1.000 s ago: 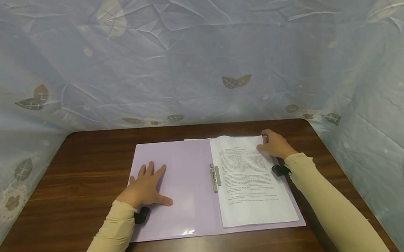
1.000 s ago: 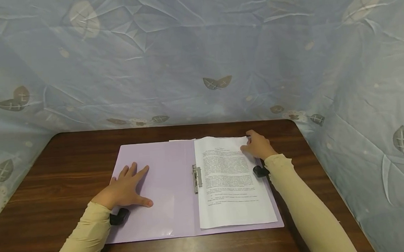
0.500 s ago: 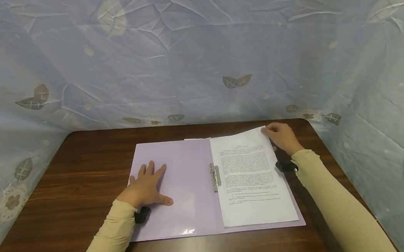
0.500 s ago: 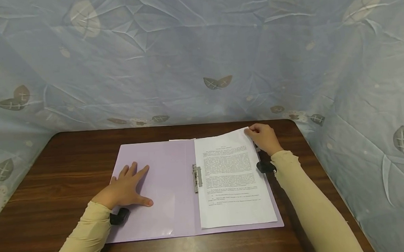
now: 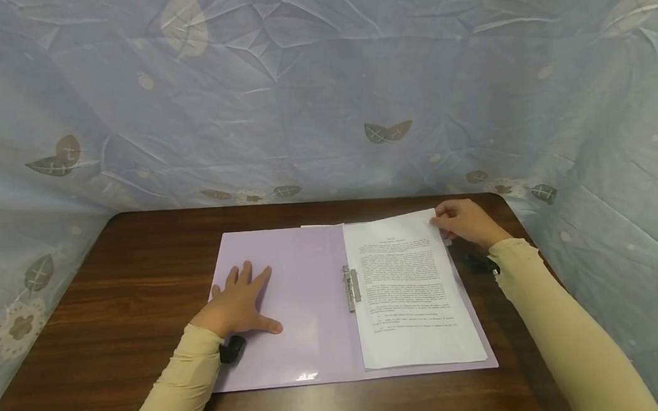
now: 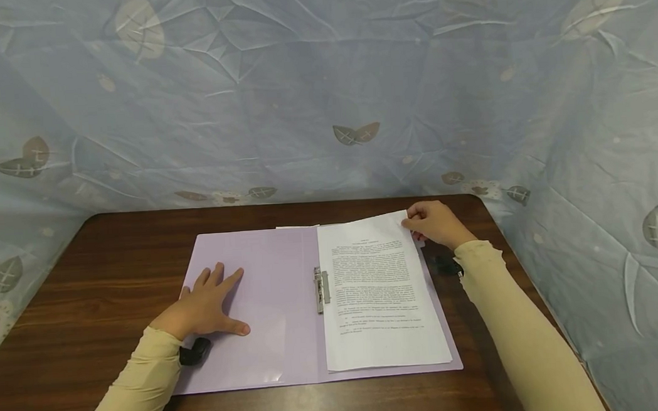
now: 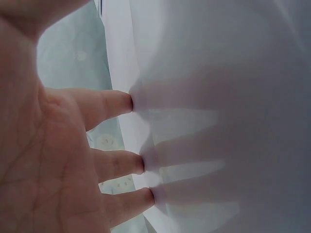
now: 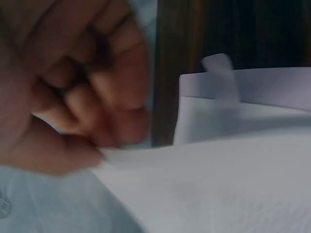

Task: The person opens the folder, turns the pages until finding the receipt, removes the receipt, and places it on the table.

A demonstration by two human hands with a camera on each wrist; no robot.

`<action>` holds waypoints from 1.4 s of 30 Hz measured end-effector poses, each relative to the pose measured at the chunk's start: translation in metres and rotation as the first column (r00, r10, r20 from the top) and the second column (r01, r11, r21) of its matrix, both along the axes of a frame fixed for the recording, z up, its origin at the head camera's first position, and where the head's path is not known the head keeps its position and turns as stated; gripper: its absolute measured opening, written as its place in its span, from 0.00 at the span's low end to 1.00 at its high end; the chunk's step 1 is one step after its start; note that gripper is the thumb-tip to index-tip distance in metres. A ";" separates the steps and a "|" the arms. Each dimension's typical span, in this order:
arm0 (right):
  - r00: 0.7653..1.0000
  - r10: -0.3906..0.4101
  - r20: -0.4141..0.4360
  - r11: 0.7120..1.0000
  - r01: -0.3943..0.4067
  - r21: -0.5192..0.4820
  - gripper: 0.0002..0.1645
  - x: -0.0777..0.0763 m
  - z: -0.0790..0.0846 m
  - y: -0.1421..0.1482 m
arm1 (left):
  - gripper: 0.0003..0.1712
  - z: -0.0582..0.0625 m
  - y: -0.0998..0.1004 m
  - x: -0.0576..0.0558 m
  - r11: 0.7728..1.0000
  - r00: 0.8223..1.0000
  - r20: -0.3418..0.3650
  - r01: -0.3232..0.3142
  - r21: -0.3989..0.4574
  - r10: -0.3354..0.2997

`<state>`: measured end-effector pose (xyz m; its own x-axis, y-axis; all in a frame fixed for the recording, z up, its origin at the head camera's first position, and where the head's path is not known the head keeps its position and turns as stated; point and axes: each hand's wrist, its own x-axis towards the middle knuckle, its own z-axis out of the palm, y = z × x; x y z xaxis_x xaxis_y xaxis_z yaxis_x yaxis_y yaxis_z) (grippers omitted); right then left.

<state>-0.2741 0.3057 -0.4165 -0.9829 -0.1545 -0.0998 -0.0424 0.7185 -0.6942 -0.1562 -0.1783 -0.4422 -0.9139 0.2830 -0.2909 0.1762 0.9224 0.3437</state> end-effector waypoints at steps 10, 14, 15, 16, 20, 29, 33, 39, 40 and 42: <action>0.995 0.027 0.099 0.996 -0.019 -0.083 0.22 0.007 -0.008 0.011 | 0.73 0.002 0.001 0.000 1.000 1.000 0.004 0.000 -0.003 0.000; 0.983 0.073 0.166 0.997 -0.071 -0.020 0.19 0.018 -0.012 0.018 | 0.73 0.002 0.001 0.001 1.000 1.000 0.000 0.004 -0.001 -0.004; 0.982 0.079 0.173 0.997 -0.078 -0.011 0.18 0.021 -0.013 0.019 | 0.73 0.001 0.001 0.001 1.000 1.000 -0.002 0.005 0.000 -0.005; 0.980 0.080 0.184 0.997 -0.079 -0.009 0.17 0.024 -0.014 0.020 | 0.73 0.000 0.001 0.001 1.000 1.000 -0.002 0.005 0.000 -0.005; 0.975 0.089 0.205 0.996 -0.090 -0.005 0.15 0.033 -0.018 0.020 | 0.73 -0.001 0.000 0.000 1.000 1.000 -0.008 0.008 -0.004 -0.008; 0.999 0.016 0.040 0.996 -0.012 -0.092 0.16 0.044 -0.023 0.015 | 0.72 -0.001 0.001 0.001 1.000 1.000 -0.016 0.005 -0.003 -0.005; 0.996 -0.029 -0.090 0.998 0.024 -0.051 0.14 0.050 -0.024 0.010 | 0.72 -0.002 0.000 0.001 1.000 1.000 -0.022 0.005 -0.008 -0.005; 0.967 -0.060 -0.247 0.998 0.063 0.004 0.11 0.057 -0.023 0.005 | 0.72 -0.004 0.000 -0.001 1.000 1.000 -0.017 -0.008 0.006 0.008; 0.968 -0.069 -0.239 0.998 0.070 -0.006 0.11 0.058 -0.023 0.006 | 0.72 -0.005 0.000 -0.002 1.000 1.000 -0.017 -0.009 0.009 0.009; 0.977 -0.090 -0.194 0.996 0.087 -0.023 0.14 0.058 -0.023 0.007 | 0.72 -0.006 0.000 -0.003 1.000 1.000 -0.015 -0.014 0.012 0.014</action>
<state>-0.2164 0.3125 -0.4393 -0.9932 -0.0663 0.0961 -0.1144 0.7154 -0.6892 -0.1588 -0.1785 -0.4482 -0.9223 0.2733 -0.2734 0.1686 0.9207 0.3520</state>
